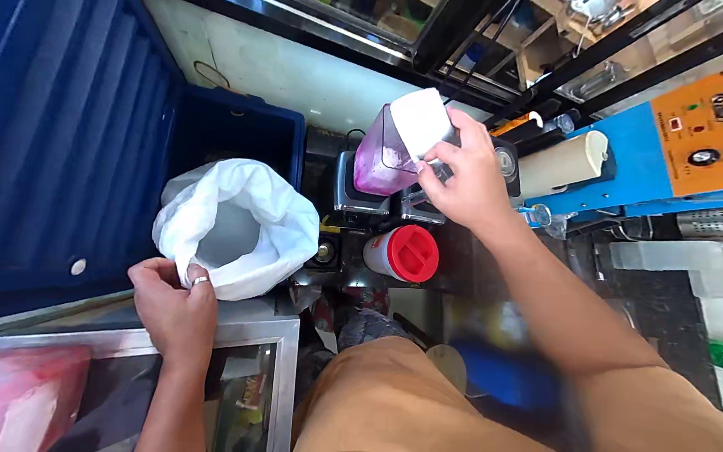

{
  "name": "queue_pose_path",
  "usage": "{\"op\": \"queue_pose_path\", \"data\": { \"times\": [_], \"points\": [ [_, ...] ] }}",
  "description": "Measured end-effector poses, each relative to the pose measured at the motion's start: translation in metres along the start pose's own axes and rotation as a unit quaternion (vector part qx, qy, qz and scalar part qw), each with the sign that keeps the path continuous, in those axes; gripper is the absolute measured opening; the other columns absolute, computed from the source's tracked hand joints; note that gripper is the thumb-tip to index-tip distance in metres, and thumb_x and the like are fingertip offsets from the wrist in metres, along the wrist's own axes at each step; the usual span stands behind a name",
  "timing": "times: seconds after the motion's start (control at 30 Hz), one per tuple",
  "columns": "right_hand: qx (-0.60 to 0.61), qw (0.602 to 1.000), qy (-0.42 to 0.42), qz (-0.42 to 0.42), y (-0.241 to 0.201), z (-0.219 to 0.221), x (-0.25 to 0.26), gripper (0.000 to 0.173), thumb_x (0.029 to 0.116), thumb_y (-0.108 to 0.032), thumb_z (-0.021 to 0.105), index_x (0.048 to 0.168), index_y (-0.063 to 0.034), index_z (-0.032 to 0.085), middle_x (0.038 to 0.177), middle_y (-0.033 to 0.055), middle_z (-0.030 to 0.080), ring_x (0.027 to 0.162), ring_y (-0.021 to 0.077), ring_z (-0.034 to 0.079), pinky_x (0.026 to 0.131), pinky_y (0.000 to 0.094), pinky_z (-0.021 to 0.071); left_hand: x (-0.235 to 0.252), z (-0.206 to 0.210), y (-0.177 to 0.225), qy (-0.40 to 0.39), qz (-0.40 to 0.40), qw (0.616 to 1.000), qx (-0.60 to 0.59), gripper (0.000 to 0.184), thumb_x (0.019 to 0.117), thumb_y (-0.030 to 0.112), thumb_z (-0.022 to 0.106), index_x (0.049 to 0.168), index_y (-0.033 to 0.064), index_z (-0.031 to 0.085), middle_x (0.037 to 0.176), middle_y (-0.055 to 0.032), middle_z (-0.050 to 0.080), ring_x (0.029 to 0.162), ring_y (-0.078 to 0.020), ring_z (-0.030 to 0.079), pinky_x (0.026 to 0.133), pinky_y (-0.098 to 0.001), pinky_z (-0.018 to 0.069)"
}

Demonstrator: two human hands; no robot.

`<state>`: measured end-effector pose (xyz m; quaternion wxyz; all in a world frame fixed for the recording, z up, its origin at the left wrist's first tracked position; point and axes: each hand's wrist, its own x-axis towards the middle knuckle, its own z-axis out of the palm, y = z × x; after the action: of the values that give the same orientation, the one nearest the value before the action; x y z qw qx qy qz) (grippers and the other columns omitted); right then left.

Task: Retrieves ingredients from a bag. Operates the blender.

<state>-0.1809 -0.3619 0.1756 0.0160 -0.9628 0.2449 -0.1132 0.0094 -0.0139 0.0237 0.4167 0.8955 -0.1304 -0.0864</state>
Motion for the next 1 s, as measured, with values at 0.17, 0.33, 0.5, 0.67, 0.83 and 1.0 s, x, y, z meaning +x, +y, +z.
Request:
{"op": "queue_pose_path", "data": {
  "times": [0.17,0.33,0.5,0.67,0.83,1.0],
  "points": [
    [0.213,0.964,-0.138,-0.079,-0.105,0.06,0.01,0.027,0.0956,-0.04,0.063,0.104,-0.018,0.076,0.149,0.0151,0.054,0.139,0.0273,0.05,0.111,0.0463,0.0463,-0.003,0.002,-0.014,0.024,0.023,0.999,-0.007,0.033,0.1011,0.022,0.055,0.122,-0.0041,0.053,0.101,-0.0211,0.063,0.085,-0.0263,0.064,0.075,-0.0448,0.0544],
    [0.414,0.893,-0.144,0.104,-0.119,0.181,0.001,0.024,0.1027,-0.019,0.056,0.117,-0.0029,0.067,0.109,0.0122,0.07,0.097,0.0202,0.069,0.087,0.0418,0.0596,-0.007,0.002,-0.027,0.053,0.053,0.997,-0.002,0.032,0.1019,0.024,0.054,0.124,-0.0002,0.051,0.107,-0.0147,0.059,0.09,-0.0185,0.061,0.078,-0.0356,0.0532],
    [0.413,0.755,-0.279,0.427,-0.054,0.304,-0.174,0.041,0.1028,-0.023,0.06,0.139,-0.0047,0.055,0.12,0.0209,0.068,0.1,0.0334,0.071,0.087,0.0535,0.059,-0.091,0.0,0.041,0.094,0.168,0.978,-0.076,0.019,0.1043,0.022,0.055,0.106,0.0043,0.062,0.103,-0.009,0.065,0.1,-0.0184,0.062,0.088,-0.0372,0.0509],
    [0.477,0.64,-0.238,0.553,-0.034,0.385,-0.227,0.05,0.1017,-0.024,0.066,0.142,0.0,0.049,0.12,0.0223,0.065,0.098,0.0289,0.069,0.086,0.0452,0.0587,-0.208,0.126,0.026,-0.171,-0.058,0.915,-0.36,0.011,0.1007,0.02,0.063,0.101,0.0131,0.072,0.098,0.0003,0.072,0.094,-0.0124,0.069,0.084,-0.0302,0.0601],
    [0.534,0.589,-0.219,0.566,-0.032,0.403,-0.227,0.046,0.0992,-0.022,0.069,0.136,0.0013,0.054,0.114,0.0185,0.068,0.093,0.0245,0.07,0.082,0.0406,0.0595,-0.204,0.266,-0.089,-0.175,-0.451,0.756,-0.441,0.033,0.1102,0.017,0.037,0.127,-0.0005,0.059,0.105,-0.0093,0.07,0.091,-0.0177,0.068,0.079,-0.0342,0.0564],
    [0.55,0.557,-0.211,0.585,-0.038,0.364,-0.211,0.031,0.0963,-0.026,0.071,0.112,-0.0014,0.061,0.086,0.0112,0.066,0.07,0.0188,0.065,0.064,0.0359,0.0575,-0.181,0.338,-0.123,-0.142,-0.503,0.607,-0.599,0.037,0.1107,0.027,0.03,0.125,0.0065,0.057,0.106,-0.01,0.069,0.093,-0.0212,0.069,0.083,-0.0397,0.0576]
  ]
}}
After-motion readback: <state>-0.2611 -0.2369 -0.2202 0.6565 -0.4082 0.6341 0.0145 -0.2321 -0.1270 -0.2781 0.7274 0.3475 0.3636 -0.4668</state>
